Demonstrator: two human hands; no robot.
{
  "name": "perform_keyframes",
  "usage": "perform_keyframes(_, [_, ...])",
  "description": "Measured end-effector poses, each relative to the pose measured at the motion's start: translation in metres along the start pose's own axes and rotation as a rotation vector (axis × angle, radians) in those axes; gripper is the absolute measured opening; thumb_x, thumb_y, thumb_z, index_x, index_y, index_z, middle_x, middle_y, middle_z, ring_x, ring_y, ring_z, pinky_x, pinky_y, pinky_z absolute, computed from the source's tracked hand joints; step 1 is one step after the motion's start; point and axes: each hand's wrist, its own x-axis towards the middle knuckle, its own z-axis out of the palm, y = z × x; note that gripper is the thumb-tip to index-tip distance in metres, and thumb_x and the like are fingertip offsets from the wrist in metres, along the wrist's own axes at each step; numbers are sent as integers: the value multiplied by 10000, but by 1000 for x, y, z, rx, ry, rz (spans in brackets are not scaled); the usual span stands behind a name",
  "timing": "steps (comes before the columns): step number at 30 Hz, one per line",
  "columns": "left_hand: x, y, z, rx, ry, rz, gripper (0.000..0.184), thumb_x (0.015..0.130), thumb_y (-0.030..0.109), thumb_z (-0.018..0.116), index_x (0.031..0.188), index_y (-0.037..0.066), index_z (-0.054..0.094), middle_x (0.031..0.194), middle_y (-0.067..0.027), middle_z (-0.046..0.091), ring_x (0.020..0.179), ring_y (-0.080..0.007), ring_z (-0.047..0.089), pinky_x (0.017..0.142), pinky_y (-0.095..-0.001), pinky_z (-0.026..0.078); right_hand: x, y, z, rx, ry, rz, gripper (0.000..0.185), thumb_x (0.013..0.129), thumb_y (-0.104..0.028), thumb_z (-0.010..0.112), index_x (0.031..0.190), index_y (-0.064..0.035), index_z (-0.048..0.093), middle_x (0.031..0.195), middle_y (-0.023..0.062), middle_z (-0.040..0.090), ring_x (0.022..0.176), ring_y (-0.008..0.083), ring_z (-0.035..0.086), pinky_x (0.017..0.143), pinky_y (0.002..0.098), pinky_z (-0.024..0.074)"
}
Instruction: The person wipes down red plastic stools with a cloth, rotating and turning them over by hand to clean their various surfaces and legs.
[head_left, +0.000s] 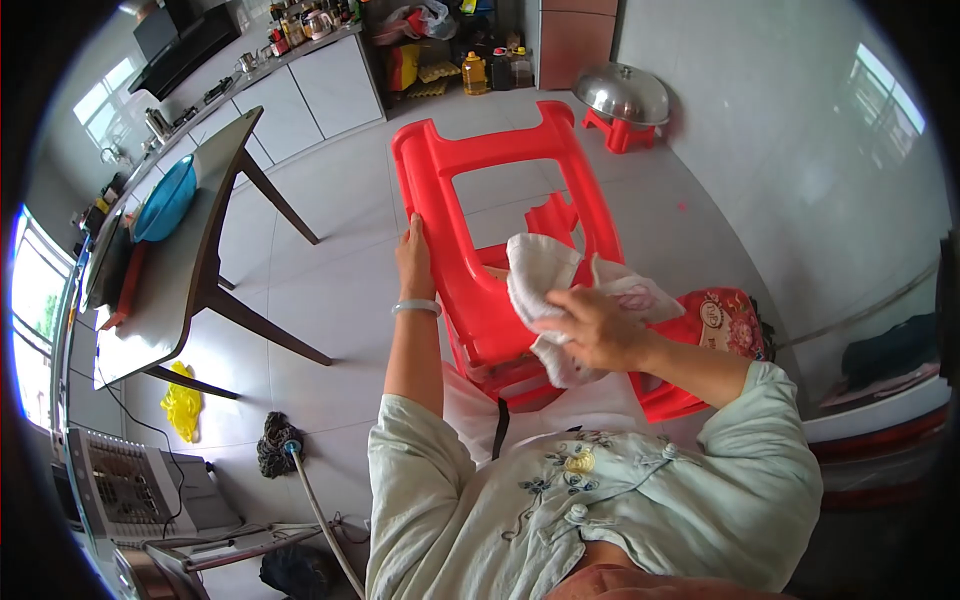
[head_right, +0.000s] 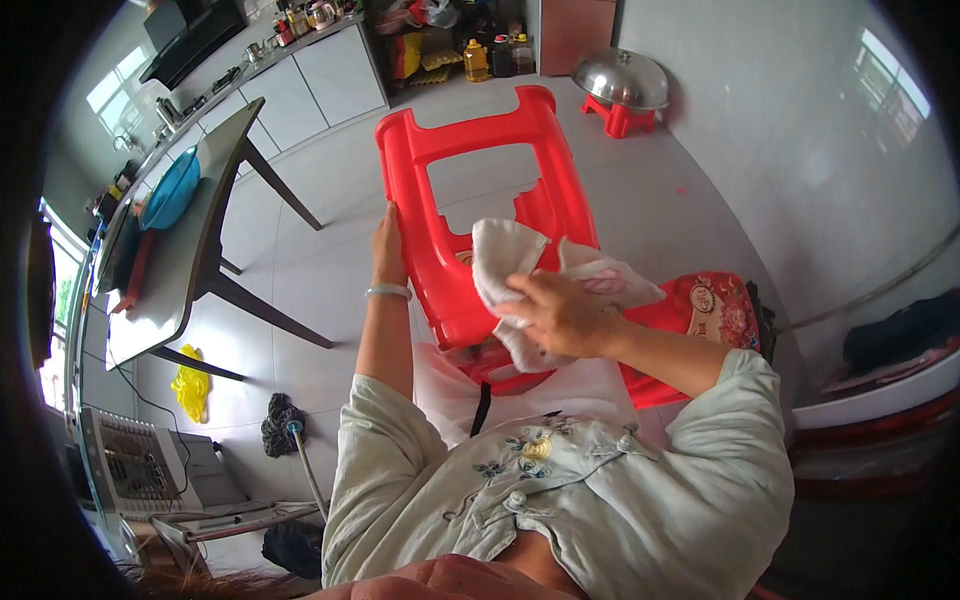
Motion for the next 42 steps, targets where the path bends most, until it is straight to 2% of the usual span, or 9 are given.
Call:
perform_keyframes(4, [45, -55, -29, -198, -108, -39, 494, 949, 384, 515, 1240, -15, 516, 1135, -122, 588, 996, -214, 582, 818, -325, 490, 42, -12, 28, -24, -132, -185, 331, 799, -142, 602, 1120, -66, 623, 1188, 118, 528, 1003, 280, 542, 868, 432, 476])
perform_keyframes(6, [109, -103, -69, 325, -272, 396, 399, 937, 348, 528, 1177, 34, 577, 1085, -118, 634, 900, -214, 644, 761, -347, 541, 69, -7, 47, -43, -98, -230, 341, 761, -126, 624, 1092, -44, 623, 1180, 121, 539, 1024, 288, 539, 871, 412, 481])
perform_keyframes(7, [83, -94, -54, 1144, -179, 800, 311, 941, 271, 517, 1164, 66, 586, 1040, -104, 649, 870, -223, 649, 754, -353, 550, 88, -4, 55, -116, -96, -208, 310, 796, -139, 590, 1088, -39, 622, 1194, 125, 537, 1046, 300, 536, 892, 423, 471])
perform_keyframes(8, [72, -90, -48, 1147, -173, 800, 311, 941, 271, 517, 1164, 66, 586, 1040, -104, 649, 870, -223, 649, 754, -353, 550, 107, 0, 63, -190, -94, -185, 287, 830, -152, 556, 1083, -34, 621, 1207, 129, 536, 1067, 311, 534, 912, 434, 462])
perform_keyframes(13, [50, -63, -27, -103, -201, 338, 350, 972, 275, 462, 1184, 19, 569, 1000, -80, 643, 857, -174, 623, 739, -309, 526, 203, 60, 98, -256, 20, -15, 263, 859, -149, 512, 1071, -42, 624, 1245, 128, 541, 1093, 318, 521, 941, 435, 439])
perform_keyframes(16, [18, -36, -13, -267, -20, -77, 334, 960, 238, 452, 1130, -18, 584, 1013, -101, 637, 873, -183, 621, 748, -311, 525, 239, 99, 108, -351, 134, 49, 243, 852, -162, 511, 1036, -52, 625, 1185, 121, 563, 1072, 310, 521, 903, 422, 449])
perform_keyframes(24, [19, -38, -15, -345, -16, -93, 301, 927, 202, 462, 1018, -50, 600, 1008, -124, 635, 847, -204, 627, 732, -325, 522, 242, 94, 106, -460, 115, 179, 200, 829, -138, 498, 914, -9, 624, 1024, 149, 589, 1029, 305, 531, 854, 411, 468])
perform_keyframes(35, [22, -61, -40, -292, -250, 260, 268, 941, 155, 476, 1114, -11, 595, 902, -78, 633, 792, -137, 611, 692, -274, 524, 96, -15, 58, -294, -118, -406, 157, 777, -177, 582, 861, -58, 644, 939, 83, 576, 886, 231, 576, 717, 365, 497])
perform_keyframes(42, [-5, -16, -11, -340, -117, -105, 258, 935, 157, 477, 1053, -41, 593, 890, -119, 642, 750, -208, 635, 672, -329, 552, 17, -13, 11, -161, -22, -304, 89, 769, -172, 596, 770, -83, 606, 914, 78, 576, 890, 244, 577, 781, 371, 504])
